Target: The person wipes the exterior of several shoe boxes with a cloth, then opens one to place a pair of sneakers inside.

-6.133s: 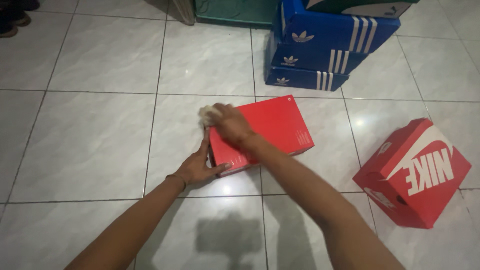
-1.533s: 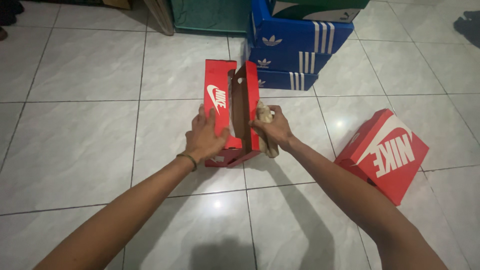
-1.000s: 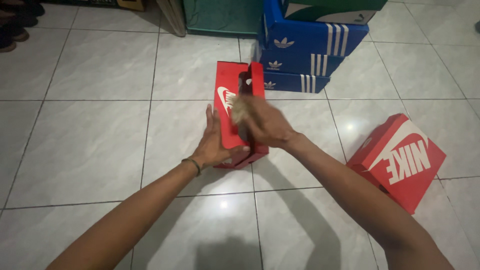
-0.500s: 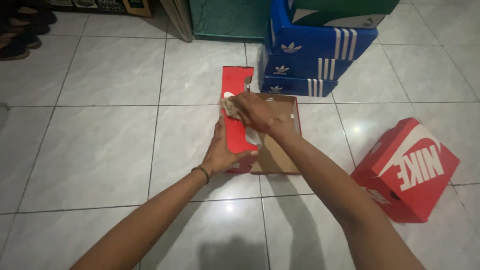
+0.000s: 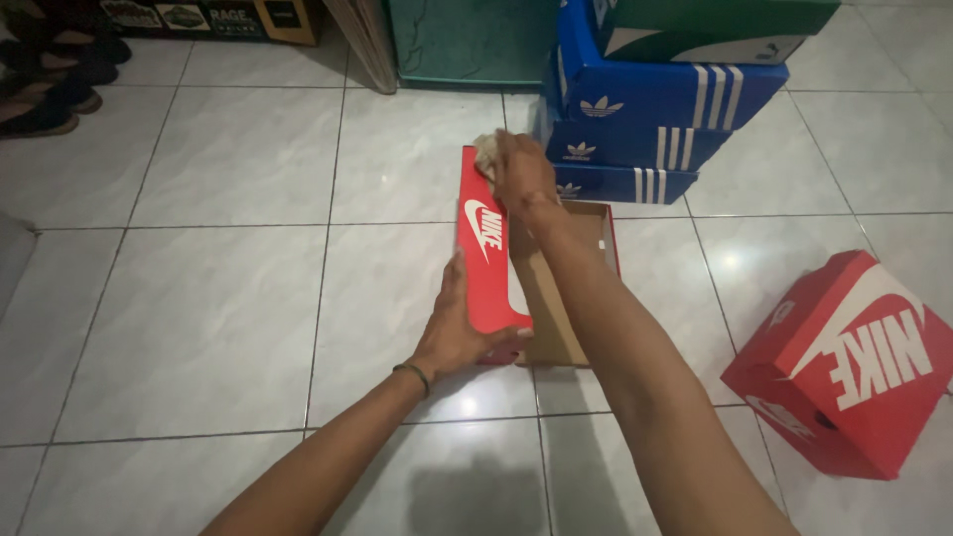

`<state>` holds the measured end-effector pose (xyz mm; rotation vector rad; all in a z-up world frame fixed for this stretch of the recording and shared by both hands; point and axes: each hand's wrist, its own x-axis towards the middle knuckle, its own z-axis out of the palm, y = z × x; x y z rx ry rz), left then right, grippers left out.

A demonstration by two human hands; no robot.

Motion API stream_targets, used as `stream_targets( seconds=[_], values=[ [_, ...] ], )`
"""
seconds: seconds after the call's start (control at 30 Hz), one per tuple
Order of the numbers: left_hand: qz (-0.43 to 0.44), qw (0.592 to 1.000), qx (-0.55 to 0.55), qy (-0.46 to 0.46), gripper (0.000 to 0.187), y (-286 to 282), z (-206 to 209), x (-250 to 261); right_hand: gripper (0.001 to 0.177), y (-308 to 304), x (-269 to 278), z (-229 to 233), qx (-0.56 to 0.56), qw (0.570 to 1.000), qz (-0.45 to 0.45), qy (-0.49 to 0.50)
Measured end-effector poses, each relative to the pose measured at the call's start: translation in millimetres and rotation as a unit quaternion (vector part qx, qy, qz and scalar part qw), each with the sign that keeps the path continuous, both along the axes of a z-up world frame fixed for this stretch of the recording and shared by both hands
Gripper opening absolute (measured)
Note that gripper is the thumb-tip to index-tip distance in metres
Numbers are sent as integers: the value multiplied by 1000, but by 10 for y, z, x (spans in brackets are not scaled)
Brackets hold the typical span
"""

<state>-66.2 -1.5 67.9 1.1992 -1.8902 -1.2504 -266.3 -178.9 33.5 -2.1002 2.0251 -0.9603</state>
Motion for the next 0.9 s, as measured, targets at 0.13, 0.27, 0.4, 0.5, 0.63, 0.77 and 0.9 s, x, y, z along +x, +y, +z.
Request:
stream_targets(
  seconds=[0.13, 0.27, 0.4, 0.5, 0.63, 0.77, 0.9],
  values=[
    [-19, 999, -47, -13, 143, -8, -44, 44, 37, -49, -314, -388, -116, 984, -64, -115],
    [-34, 997, -65, 20, 135, -20, -193, 84, 50, 369, -901, -557, 44, 919, -127, -370],
    [28, 991, -108, -78, 122, -146, -422, -6, 46, 966, -1442, -660, 180, 904, -187, -339],
    [74, 990, -77, -87, 105, -184, -453, -74, 45, 1342, -1814, -770, 312, 884, -274, -216],
    [82, 988, -103, -83, 107, -247, -349, -105, 40, 1754, -1907, -989, 390, 853, -223, -266],
    [85, 992, -8, -98, 85, -187, -212, -142, 36, 1834, -1831, -1001, 398, 845, -173, -312],
    [77, 991, -15, -106, 81, -194, -131, -116, 47, 1878, -1780, -561, 409, 852, -144, -292]
  ],
)
